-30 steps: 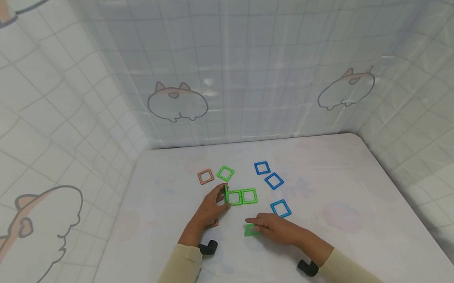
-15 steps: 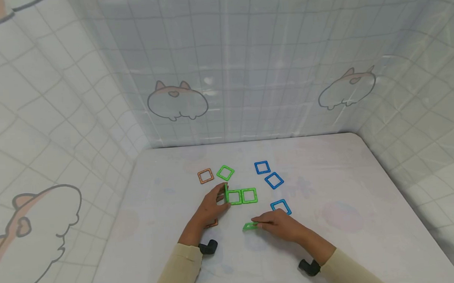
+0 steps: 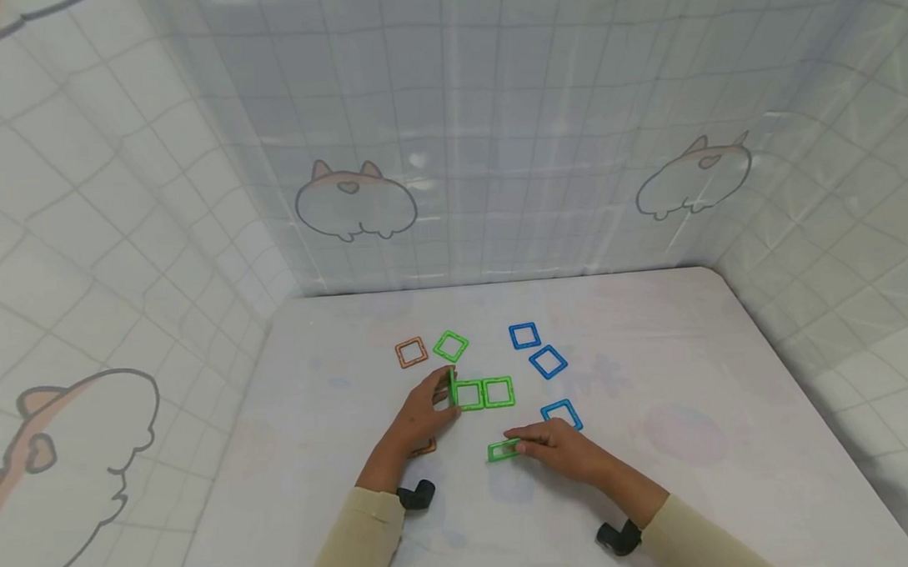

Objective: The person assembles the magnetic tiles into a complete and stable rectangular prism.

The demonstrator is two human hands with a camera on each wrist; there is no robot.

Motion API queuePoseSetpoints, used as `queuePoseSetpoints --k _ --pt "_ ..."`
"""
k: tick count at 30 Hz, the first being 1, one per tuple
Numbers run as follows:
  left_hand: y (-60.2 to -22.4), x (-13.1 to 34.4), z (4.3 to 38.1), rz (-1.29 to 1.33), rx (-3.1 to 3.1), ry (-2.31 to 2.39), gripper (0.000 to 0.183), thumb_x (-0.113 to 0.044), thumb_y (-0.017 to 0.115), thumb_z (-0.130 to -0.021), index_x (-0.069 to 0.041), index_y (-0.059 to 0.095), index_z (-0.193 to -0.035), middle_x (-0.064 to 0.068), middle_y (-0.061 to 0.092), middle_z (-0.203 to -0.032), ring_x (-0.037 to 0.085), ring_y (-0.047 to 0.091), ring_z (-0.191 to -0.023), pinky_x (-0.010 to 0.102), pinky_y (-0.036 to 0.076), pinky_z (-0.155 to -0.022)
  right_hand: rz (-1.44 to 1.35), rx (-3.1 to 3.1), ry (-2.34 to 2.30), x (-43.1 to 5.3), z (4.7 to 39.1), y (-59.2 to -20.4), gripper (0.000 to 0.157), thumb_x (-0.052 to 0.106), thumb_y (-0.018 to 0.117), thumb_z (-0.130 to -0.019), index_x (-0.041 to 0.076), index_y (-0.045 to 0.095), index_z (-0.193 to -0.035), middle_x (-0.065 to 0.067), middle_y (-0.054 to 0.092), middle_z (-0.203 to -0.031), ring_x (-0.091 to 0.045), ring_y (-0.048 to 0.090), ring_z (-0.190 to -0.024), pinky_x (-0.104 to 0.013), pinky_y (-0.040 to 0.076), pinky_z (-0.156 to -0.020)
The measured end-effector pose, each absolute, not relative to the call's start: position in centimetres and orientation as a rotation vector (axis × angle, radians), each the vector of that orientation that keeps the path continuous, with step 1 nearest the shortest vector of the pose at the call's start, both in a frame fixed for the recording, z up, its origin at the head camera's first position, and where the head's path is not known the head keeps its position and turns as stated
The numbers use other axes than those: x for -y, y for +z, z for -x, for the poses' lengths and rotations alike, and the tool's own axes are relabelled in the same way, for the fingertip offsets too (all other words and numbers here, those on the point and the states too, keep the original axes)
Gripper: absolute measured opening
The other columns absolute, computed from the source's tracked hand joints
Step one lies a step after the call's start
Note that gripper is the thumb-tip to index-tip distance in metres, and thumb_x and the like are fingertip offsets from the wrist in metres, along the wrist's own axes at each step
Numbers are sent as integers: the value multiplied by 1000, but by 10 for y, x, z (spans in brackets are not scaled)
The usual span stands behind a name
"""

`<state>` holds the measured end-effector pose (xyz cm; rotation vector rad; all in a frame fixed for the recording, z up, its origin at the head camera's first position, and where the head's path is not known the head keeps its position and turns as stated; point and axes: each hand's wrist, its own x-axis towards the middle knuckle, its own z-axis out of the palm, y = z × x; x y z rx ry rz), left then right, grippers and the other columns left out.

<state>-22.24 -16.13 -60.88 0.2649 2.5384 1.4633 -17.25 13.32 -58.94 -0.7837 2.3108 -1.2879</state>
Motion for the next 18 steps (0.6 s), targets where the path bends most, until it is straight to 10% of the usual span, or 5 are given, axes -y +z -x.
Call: queuePoseSetpoints --k 18 --pt "-612 163 224 -262 -2536 1462 76 -18 74 -90 -28 35 -154 2 45 -152 22 51 -134 34 45 -110 597 -2542 -1358 -132 205 -564 23 26 69 -95 15 77 -113 2 76 -105 -11 58 -73 -21 48 -55"
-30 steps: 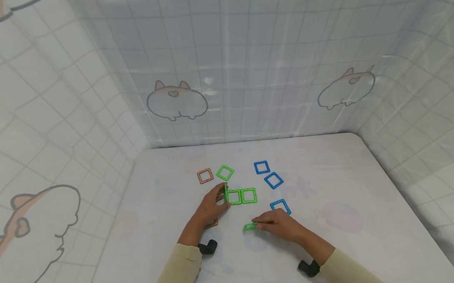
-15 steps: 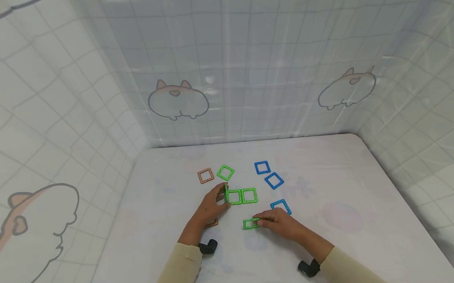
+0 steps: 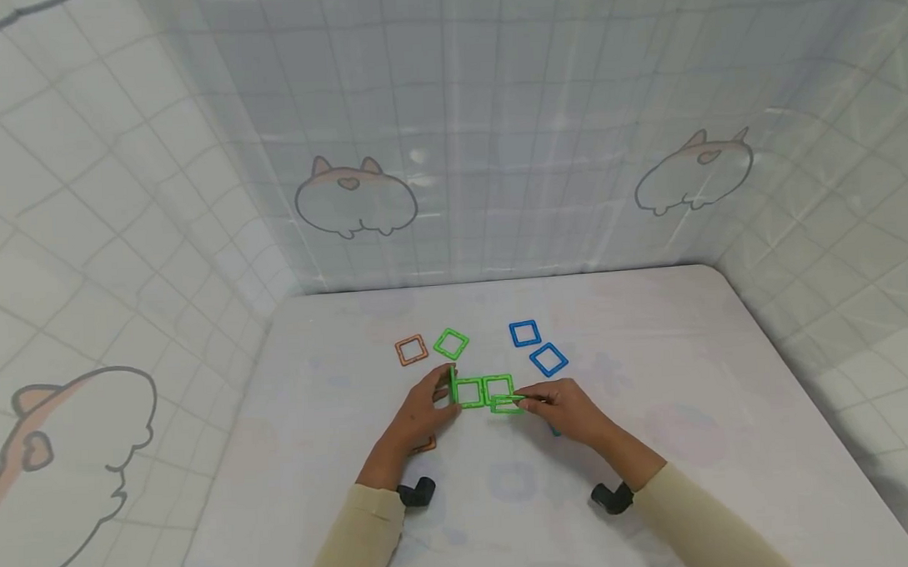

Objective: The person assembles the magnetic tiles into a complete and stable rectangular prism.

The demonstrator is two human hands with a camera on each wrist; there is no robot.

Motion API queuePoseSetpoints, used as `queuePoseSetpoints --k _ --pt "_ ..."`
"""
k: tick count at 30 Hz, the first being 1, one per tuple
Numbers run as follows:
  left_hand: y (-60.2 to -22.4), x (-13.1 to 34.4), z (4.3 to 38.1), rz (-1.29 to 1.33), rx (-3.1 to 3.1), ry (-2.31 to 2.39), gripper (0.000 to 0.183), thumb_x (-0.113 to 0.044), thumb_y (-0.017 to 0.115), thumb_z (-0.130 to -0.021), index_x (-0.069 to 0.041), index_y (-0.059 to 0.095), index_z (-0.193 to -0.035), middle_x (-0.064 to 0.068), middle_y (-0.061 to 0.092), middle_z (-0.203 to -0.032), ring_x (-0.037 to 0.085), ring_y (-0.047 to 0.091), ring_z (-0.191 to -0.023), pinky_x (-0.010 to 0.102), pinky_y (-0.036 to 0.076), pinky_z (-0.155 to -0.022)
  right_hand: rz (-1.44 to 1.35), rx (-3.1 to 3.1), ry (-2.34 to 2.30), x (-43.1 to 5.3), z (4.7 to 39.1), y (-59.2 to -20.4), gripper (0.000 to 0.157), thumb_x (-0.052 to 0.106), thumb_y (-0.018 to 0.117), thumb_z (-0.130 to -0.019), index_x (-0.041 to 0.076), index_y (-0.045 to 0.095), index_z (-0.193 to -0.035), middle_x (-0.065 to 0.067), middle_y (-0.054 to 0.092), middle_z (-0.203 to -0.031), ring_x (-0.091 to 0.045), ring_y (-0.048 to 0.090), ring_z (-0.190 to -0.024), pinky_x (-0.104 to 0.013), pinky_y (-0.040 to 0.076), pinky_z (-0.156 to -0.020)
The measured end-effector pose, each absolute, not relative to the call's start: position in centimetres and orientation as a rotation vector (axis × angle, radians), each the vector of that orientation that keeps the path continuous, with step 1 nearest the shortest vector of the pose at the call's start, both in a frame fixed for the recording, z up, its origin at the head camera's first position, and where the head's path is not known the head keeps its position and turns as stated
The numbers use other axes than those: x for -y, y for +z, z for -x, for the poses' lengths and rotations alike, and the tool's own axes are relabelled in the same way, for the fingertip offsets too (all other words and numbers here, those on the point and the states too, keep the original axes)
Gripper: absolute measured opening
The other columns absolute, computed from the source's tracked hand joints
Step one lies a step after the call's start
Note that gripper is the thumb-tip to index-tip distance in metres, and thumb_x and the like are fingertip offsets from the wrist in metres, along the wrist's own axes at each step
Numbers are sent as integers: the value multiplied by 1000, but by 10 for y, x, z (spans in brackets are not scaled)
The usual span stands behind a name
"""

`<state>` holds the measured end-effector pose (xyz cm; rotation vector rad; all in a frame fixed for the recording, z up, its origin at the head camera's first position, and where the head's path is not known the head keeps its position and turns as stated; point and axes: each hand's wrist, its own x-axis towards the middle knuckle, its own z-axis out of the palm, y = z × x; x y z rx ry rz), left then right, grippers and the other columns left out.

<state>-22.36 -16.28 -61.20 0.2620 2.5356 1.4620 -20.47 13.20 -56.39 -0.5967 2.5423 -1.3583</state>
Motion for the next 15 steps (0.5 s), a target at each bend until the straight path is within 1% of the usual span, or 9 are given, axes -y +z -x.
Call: queuePoseSetpoints --k 2,6,11,13,15 --pt "-611 162 223 -263 -2538 1457 75 -18 74 -90 -28 35 -154 2 45 -152 22 51 -134 34 45 -110 581 -2559 -1344 -133 211 -562 24 28 69 -95 16 77 -114 2 76 -102 -12 56 -71 -21 45 -53" --pt "-609 162 222 -275 -2548 1450 75 -18 74 -90 -26 35 -154 3 45 -152 22 52 -134 34 45 -109 597 -2582 -1325 -135 221 -561 27 30 68 -95 15 76 -116 1 76 -102 -13 57 -72 -21 45 -53" --pt "-609 162 221 -290 -2538 1471 75 -16 74 -91 -24 35 -154 4 45 -152 24 51 -134 34 45 -110 612 -2587 -1343 -134 231 -558 27 28 68 -96 15 76 -117 1 75 -103 -13 57 -73 -21 46 -54" --pt "-610 162 221 -293 -2539 1474 75 -15 74 -90 -24 35 -154 4 45 -152 23 51 -134 34 45 -110 640 -2593 -1347 -133 236 -558 26 27 68 -96 15 76 -117 1 75 -104 -13 58 -77 -21 50 -58" --pt "-611 162 221 -290 -2544 1469 76 -16 74 -90 -24 35 -154 3 45 -152 23 51 -134 34 45 -110 663 -2604 -1348 -131 241 -559 26 28 67 -96 17 75 -118 2 75 -107 -12 62 -83 -23 54 -64"
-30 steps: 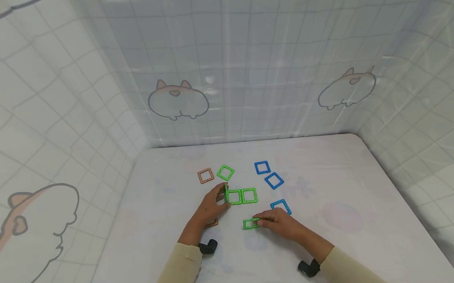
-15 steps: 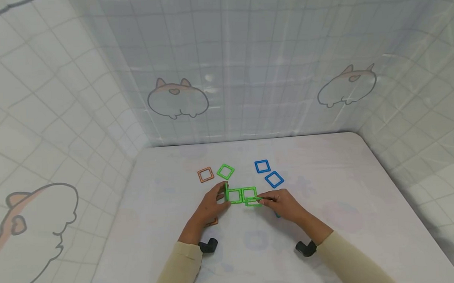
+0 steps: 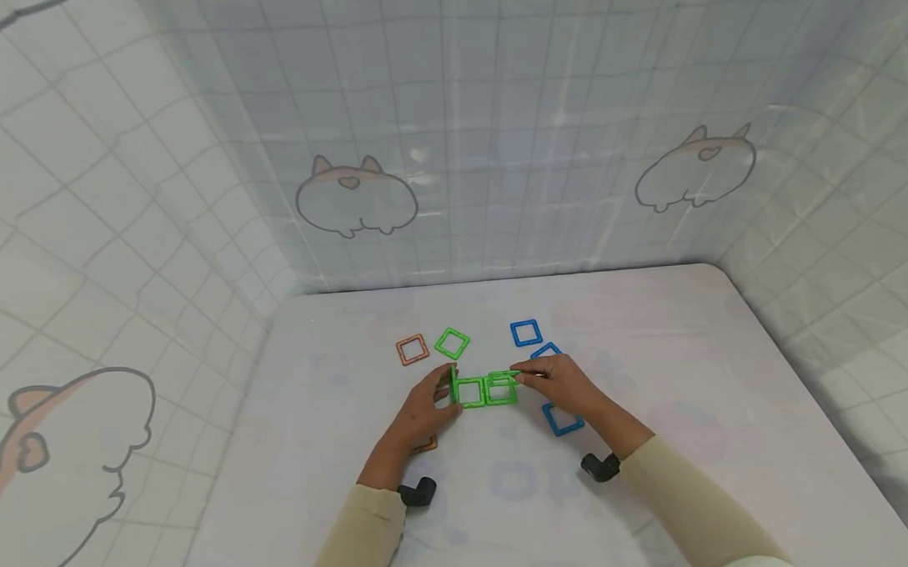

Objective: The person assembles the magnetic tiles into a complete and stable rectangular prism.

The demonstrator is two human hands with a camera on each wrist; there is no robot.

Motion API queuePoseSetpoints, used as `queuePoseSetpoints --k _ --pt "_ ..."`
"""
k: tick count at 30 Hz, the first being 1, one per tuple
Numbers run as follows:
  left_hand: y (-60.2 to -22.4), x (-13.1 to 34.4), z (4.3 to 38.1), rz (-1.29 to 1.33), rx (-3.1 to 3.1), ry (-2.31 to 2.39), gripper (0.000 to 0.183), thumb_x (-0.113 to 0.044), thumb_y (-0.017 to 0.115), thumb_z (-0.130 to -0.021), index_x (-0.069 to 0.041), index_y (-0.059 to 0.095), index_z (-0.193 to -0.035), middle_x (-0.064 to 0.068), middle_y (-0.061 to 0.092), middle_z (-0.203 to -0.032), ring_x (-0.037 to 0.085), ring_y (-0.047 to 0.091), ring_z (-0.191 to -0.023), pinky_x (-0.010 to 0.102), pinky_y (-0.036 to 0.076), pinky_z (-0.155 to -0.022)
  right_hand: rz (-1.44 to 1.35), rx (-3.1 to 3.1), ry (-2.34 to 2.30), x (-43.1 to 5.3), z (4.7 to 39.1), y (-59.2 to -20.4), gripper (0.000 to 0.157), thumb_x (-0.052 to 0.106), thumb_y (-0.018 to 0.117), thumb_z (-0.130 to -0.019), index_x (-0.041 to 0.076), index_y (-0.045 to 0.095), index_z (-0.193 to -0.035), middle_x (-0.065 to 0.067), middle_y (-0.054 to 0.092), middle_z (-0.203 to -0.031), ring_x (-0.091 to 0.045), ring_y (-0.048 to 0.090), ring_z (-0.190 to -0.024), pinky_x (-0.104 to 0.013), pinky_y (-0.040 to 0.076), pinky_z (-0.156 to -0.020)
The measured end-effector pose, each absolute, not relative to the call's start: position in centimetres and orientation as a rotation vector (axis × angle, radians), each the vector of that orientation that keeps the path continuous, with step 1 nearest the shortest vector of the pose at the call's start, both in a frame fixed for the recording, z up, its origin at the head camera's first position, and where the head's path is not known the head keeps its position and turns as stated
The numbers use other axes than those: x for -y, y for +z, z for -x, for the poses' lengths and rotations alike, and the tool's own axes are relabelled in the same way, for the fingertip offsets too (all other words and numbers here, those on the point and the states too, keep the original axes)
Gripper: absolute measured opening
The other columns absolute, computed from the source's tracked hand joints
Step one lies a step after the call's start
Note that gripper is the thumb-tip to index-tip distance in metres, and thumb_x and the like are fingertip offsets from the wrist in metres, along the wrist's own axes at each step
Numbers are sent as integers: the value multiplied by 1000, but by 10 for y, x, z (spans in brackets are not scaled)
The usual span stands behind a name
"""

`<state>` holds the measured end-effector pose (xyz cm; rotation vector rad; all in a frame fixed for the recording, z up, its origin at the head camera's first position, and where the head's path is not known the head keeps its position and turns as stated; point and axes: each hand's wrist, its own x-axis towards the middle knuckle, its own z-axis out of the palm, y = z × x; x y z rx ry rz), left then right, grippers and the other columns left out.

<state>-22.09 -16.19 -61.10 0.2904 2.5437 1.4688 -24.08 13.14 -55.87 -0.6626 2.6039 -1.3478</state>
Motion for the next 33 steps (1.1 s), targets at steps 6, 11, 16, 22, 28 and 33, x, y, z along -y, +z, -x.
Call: queuePoseSetpoints --k 6,11,16,22,28,33 --pt "-613 162 222 -300 -2547 1471 75 -17 74 -90 -24 35 -154 4 45 -152 23 51 -134 34 45 -109 699 -2614 -1351 -124 256 -560 29 33 65 -97 20 73 -122 -1 71 -121 -16 67 -109 -32 59 -84" --pt "-614 162 222 -292 -2552 1464 76 -17 74 -90 -26 35 -154 2 46 -152 22 52 -134 32 45 -109 699 -2559 -1367 -114 267 -563 31 35 63 -98 20 72 -124 1 70 -123 -17 65 -115 -39 56 -95" --pt "-613 162 221 -284 -2549 1469 75 -18 74 -90 -27 35 -154 2 46 -151 22 52 -134 33 45 -109 674 -2549 -1364 -105 275 -564 30 36 63 -98 21 73 -122 3 70 -123 -16 64 -116 -41 55 -97" --pt "-611 160 222 -275 -2540 1468 75 -20 74 -90 -28 35 -154 1 46 -151 21 52 -134 32 45 -109 675 -2520 -1406 -100 281 -567 27 32 65 -98 20 74 -120 3 71 -122 -14 65 -112 -38 57 -92" --pt "-610 159 223 -261 -2524 1489 74 -19 74 -90 -28 36 -153 2 47 -151 23 51 -134 34 46 -109 709 -2484 -1401 -93 285 -572 28 35 64 -97 22 74 -120 7 71 -120 -10 64 -102 -30 56 -81" --pt "-610 158 225 -267 -2518 1497 74 -20 74 -90 -30 36 -153 2 47 -151 22 51 -134 33 45 -109 700 -2446 -1439 -88 286 -576 26 31 66 -97 20 75 -119 5 72 -119 -12 65 -112 -32 57 -89"
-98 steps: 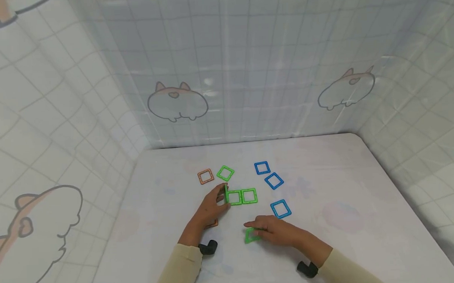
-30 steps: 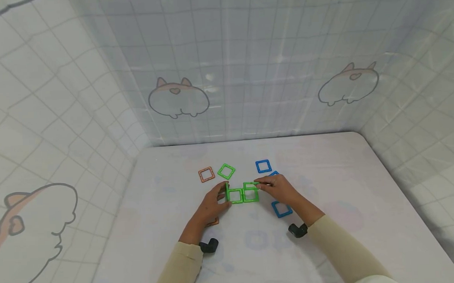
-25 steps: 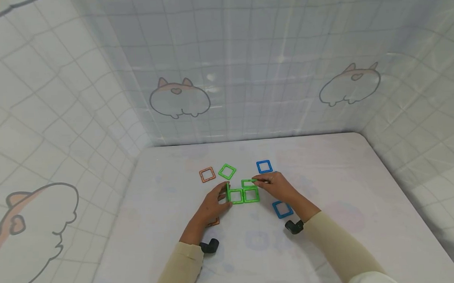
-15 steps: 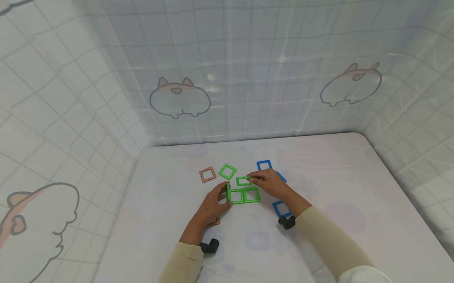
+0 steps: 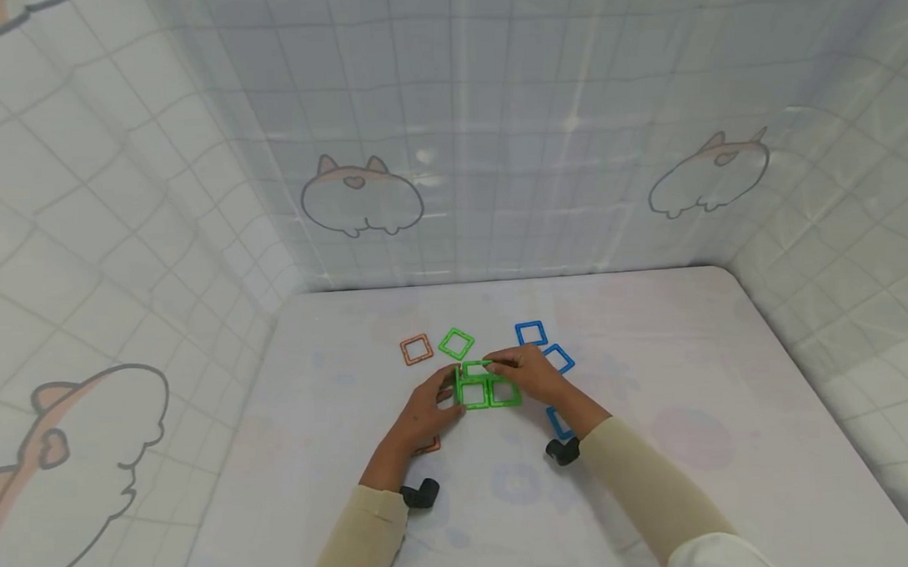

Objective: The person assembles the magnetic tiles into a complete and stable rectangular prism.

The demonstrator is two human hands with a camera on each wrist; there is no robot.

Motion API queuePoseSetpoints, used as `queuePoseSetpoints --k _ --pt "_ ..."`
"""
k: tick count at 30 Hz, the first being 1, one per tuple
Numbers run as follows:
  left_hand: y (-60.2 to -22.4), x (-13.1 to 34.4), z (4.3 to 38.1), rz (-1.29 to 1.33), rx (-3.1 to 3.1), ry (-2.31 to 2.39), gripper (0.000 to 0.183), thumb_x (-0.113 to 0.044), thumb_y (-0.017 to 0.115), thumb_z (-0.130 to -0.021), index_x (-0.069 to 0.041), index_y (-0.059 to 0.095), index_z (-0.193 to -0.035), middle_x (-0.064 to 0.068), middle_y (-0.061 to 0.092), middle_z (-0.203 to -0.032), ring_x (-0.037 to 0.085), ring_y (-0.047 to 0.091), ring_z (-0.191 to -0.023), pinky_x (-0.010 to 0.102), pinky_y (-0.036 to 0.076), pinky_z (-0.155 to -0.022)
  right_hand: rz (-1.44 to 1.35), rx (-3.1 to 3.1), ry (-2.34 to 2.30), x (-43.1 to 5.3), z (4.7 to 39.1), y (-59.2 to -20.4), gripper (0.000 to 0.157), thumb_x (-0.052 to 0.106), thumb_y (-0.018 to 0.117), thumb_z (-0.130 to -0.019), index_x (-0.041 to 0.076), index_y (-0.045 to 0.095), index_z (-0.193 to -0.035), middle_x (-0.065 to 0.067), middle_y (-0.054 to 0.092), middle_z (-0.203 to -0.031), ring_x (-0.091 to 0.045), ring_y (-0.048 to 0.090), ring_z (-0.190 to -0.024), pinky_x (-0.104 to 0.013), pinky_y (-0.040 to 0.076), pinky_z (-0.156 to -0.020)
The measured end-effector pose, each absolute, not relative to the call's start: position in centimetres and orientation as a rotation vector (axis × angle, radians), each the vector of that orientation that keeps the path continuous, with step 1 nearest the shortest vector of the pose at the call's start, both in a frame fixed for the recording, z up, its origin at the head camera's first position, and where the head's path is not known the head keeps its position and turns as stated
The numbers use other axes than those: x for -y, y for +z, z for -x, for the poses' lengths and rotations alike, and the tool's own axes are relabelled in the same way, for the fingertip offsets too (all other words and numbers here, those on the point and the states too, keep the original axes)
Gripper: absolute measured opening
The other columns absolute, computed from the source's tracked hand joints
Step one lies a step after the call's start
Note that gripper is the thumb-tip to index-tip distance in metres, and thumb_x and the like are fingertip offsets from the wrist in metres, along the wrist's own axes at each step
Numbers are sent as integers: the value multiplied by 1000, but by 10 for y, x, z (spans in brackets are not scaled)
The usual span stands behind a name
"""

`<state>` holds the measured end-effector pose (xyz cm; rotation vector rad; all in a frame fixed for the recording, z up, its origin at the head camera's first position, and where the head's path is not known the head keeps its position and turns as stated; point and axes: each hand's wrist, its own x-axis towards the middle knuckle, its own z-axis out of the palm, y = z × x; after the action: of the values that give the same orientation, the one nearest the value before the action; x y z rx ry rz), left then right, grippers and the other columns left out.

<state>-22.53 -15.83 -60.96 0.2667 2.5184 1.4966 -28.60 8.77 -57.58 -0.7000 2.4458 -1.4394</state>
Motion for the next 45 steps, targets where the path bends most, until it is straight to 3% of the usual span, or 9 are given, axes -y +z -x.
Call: queuePoseSetpoints --k 5,28,45 --pt "-610 159 228 -254 -2537 1468 74 -21 74 -91 -30 35 -153 1 45 -153 21 52 -134 33 46 -109 673 -2455 -1458 -83 284 -579 26 29 67 -96 20 75 -119 4 72 -120 -14 64 -116 -36 56 -95" --pt "-609 157 228 -293 -2542 1468 75 -19 73 -91 -23 35 -155 4 46 -152 23 52 -134 33 46 -109 583 -2489 -1408 -77 285 -585 24 30 65 -98 25 75 -119 9 71 -120 -12 63 -117 -40 54 -97" --pt "-607 159 230 -305 -2528 1496 80 -18 74 -90 -27 30 -156 7 46 -151 24 53 -132 34 47 -107 580 -2480 -1428 -74 286 -586 24 33 66 -97 24 75 -117 8 72 -117 -13 64 -115 -40 54 -98"
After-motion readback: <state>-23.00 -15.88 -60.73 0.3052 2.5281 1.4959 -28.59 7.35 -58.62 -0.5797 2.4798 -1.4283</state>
